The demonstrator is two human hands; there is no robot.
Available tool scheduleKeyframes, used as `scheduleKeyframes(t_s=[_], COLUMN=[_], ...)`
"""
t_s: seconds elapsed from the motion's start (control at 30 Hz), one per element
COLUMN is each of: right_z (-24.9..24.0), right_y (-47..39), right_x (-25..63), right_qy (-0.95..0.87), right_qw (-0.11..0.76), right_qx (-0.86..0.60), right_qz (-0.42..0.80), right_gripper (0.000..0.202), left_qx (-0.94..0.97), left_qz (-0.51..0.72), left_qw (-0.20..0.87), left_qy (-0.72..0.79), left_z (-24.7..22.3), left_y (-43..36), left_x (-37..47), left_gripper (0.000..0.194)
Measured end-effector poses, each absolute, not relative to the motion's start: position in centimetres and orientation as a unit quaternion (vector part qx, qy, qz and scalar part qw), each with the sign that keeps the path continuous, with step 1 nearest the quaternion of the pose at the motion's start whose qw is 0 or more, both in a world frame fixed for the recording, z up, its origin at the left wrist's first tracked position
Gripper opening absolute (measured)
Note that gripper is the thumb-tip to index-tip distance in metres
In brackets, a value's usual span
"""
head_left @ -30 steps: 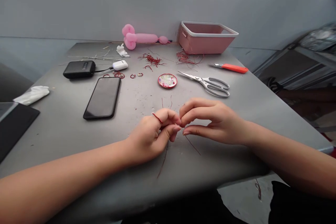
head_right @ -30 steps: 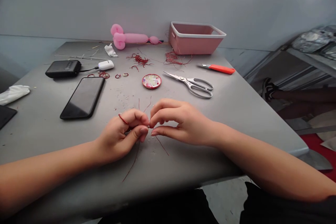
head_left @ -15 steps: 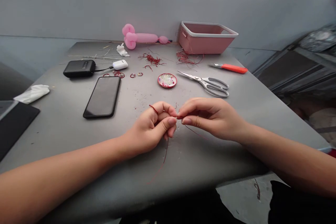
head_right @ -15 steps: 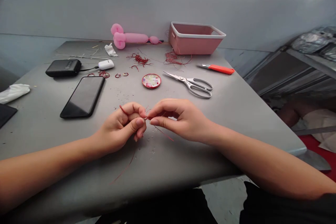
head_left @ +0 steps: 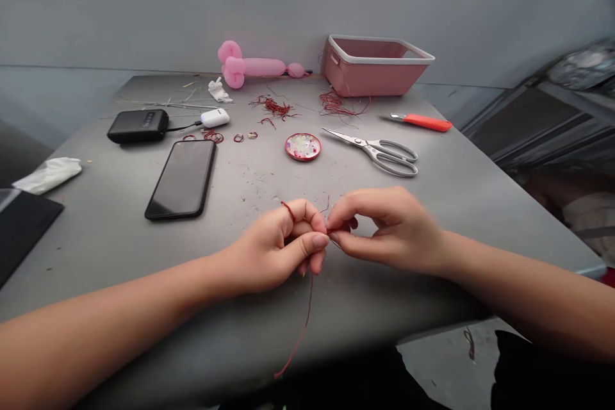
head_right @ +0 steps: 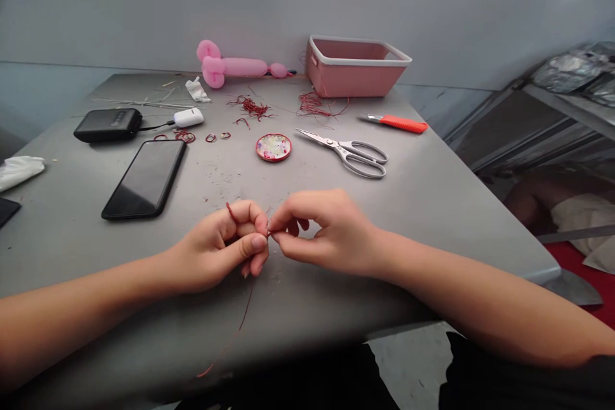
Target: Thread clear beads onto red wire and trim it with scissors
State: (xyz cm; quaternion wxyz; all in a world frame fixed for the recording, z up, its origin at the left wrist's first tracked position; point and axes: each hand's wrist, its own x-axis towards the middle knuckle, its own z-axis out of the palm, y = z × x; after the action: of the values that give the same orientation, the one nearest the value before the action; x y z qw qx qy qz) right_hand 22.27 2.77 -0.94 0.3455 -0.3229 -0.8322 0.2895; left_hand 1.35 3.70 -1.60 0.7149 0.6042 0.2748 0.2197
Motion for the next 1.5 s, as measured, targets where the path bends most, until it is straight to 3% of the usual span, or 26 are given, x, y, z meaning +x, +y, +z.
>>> scheduleKeyframes(t_s=[0.13, 0.43, 0.5, 0.6, 0.7, 0.8, 1.3, 1.5], right_z=[-1.3, -2.1, -1.8, -1.0, -0.4, -0.6, -1.1, -1.2], right_y=[2.2, 1.4, 2.1, 3.6, 4.8, 5.4, 4.9, 4.9], right_x=[22.1, 20.9, 21.2, 22.0, 22.9, 23.2, 23.0, 22.9], right_qy=[-0.853, -0.869, -0.867, -0.829, -0.749, -0.706, -0.589, -0.649], right_qw=[0.356, 0.389, 0.390, 0.336, 0.267, 0.225, 0.193, 0.177], right_qx=[-0.329, -0.305, -0.302, -0.323, -0.330, -0.303, -0.233, -0.240], right_qz=[0.192, 0.000, 0.066, 0.309, 0.509, 0.599, 0.749, 0.700], right_gripper=[0.005, 0.026, 0.019, 0.008, 0.021, 0.023, 0.012, 0.017], left_qx=[0.627, 0.628, 0.616, 0.591, 0.568, 0.553, 0.535, 0.538], left_qz=[0.221, 0.215, 0.240, 0.270, 0.273, 0.256, 0.221, 0.209], left_qw=[0.694, 0.685, 0.686, 0.693, 0.717, 0.744, 0.780, 0.783], left_qy=[0.276, 0.300, 0.304, 0.311, 0.298, 0.274, 0.238, 0.231], left_z=[-1.8, -1.5, -1.6, -1.7, -1.6, -1.5, -1.5, -1.3], left_y=[3.4, 3.2, 3.3, 3.7, 4.2, 4.4, 4.4, 4.1], left_x=[1.4, 1.5, 1.5, 1.5, 1.4, 1.2, 1.0, 0.9], left_gripper=[0.017, 0.017, 0.020, 0.025, 0.031, 0.034, 0.035, 0.034])
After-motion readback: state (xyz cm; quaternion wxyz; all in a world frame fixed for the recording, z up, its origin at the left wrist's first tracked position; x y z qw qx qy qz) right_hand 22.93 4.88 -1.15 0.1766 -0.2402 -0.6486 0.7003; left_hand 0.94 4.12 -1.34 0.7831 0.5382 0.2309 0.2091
